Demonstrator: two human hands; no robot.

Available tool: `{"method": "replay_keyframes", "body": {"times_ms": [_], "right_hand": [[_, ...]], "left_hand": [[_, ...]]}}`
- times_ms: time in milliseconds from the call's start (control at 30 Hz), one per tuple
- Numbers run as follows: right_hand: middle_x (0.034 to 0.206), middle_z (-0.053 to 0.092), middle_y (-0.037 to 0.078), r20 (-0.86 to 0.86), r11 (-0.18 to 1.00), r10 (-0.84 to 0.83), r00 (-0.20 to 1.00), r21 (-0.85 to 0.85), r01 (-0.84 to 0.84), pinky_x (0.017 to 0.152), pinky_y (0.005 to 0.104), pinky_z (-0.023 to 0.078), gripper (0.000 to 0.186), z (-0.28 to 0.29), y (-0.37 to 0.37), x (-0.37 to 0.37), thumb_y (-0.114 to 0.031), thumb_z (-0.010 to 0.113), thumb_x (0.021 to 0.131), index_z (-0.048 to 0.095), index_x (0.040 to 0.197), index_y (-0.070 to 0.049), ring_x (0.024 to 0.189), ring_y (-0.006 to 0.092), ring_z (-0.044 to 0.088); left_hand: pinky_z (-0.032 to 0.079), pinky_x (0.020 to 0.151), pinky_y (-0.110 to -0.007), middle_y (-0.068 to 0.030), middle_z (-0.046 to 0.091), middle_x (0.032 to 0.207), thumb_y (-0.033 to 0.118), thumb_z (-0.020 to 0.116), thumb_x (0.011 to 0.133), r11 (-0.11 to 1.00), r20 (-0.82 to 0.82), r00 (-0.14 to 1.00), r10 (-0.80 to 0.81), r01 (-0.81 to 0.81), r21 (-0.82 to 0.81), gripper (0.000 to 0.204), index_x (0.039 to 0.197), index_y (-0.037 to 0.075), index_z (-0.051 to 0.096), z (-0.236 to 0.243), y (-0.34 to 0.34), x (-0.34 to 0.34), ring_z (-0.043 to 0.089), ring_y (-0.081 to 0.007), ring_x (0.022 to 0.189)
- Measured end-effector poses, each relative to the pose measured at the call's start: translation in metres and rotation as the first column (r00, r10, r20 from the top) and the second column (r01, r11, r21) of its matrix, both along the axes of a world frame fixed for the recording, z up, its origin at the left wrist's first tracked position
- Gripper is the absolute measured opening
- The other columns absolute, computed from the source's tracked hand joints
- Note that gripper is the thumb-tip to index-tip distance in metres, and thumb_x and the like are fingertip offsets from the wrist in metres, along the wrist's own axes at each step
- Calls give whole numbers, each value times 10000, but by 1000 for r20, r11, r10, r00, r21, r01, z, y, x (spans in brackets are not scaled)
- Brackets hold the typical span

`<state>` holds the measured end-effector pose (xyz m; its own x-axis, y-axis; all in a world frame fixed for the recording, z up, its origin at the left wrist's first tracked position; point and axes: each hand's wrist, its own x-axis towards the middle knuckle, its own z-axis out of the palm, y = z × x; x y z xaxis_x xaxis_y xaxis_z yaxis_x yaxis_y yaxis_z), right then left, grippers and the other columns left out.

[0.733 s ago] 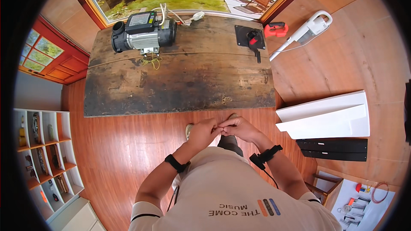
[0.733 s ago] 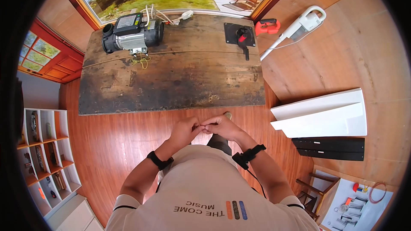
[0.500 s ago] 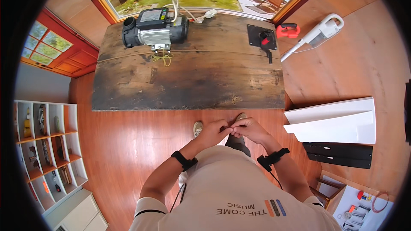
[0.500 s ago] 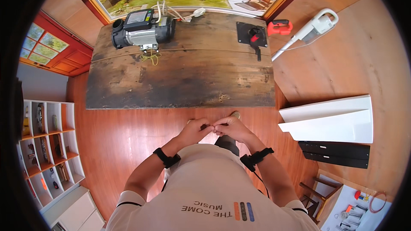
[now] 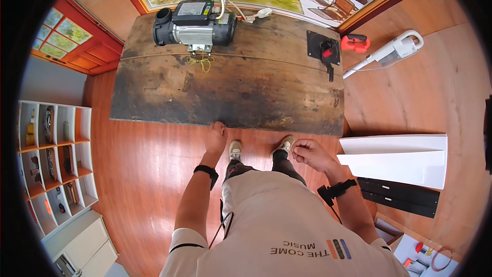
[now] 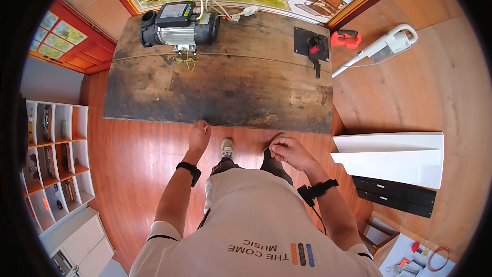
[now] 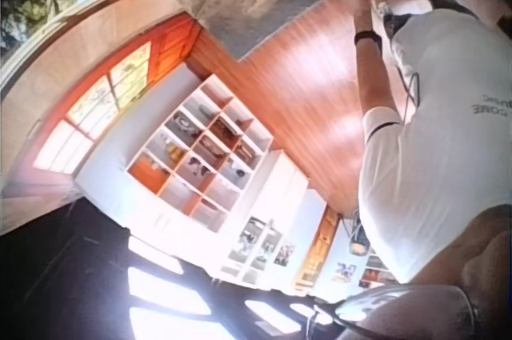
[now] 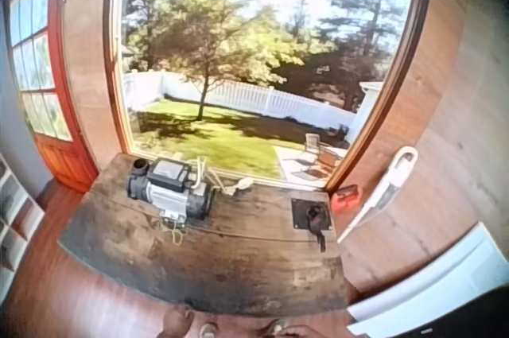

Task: Inspecting a water pump motor on a wooden workbench in a workshop.

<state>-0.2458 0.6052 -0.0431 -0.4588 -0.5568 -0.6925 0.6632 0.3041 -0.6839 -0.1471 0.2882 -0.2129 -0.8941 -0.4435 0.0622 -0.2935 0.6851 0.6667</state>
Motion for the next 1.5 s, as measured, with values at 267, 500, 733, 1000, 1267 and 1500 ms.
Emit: {"method": "replay_keyframes", "body": {"times_ms": [267,500,733,1000,1267,1500], "right_hand": [[794,603,37,10,999,40,999,36,-41,618,201,445,88,20,2,-29,-63,535,934,606,920,-13,674,80,523],[813,616,44,-16,992,116,993,55,-115,633,202,441,107,17,9,-47,-82,533,943,605,931,-4,684,82,517],[825,616,45,-15,990,125,992,72,-124,654,222,454,107,20,12,-59,-88,537,945,601,940,-1,693,84,516],[826,602,36,6,985,146,989,90,-146,671,232,453,109,17,21,-72,-94,535,950,597,937,-5,699,93,509],[838,587,19,7,973,216,976,80,-216,691,225,438,96,17,16,-78,-97,527,955,597,941,-32,741,87,515],[832,588,18,16,970,224,975,96,-224,679,220,442,95,18,15,-77,-98,530,953,596,941,-30,724,83,515]], "left_hand": [[499,690,-458,-173,610,877,164,691,746,999,178,983,33,-29,-27,202,829,26,569,-8,0,-14,605,-370,800],[509,707,-461,-164,622,888,184,660,757,995,251,967,52,-29,-95,179,799,38,565,-10,1,-19,620,-360,799],[514,718,-458,-179,620,883,140,617,772,972,290,932,220,-183,-149,123,822,39,568,-16,7,-23,620,-365,820],[496,743,-438,-132,595,900,77,581,804,979,0,995,104,-102,-174,110,910,62,606,-6,17,2,594,-346,841],[484,751,-399,-90,577,924,88,553,805,972,106,993,46,-20,-236,80,878,79,585,-11,18,-1,593,-308,863],[499,708,-373,-67,571,873,132,552,775,859,151,975,-160,213,-466,82,838,89,582,-8,7,-3,603,-246,842]]}}
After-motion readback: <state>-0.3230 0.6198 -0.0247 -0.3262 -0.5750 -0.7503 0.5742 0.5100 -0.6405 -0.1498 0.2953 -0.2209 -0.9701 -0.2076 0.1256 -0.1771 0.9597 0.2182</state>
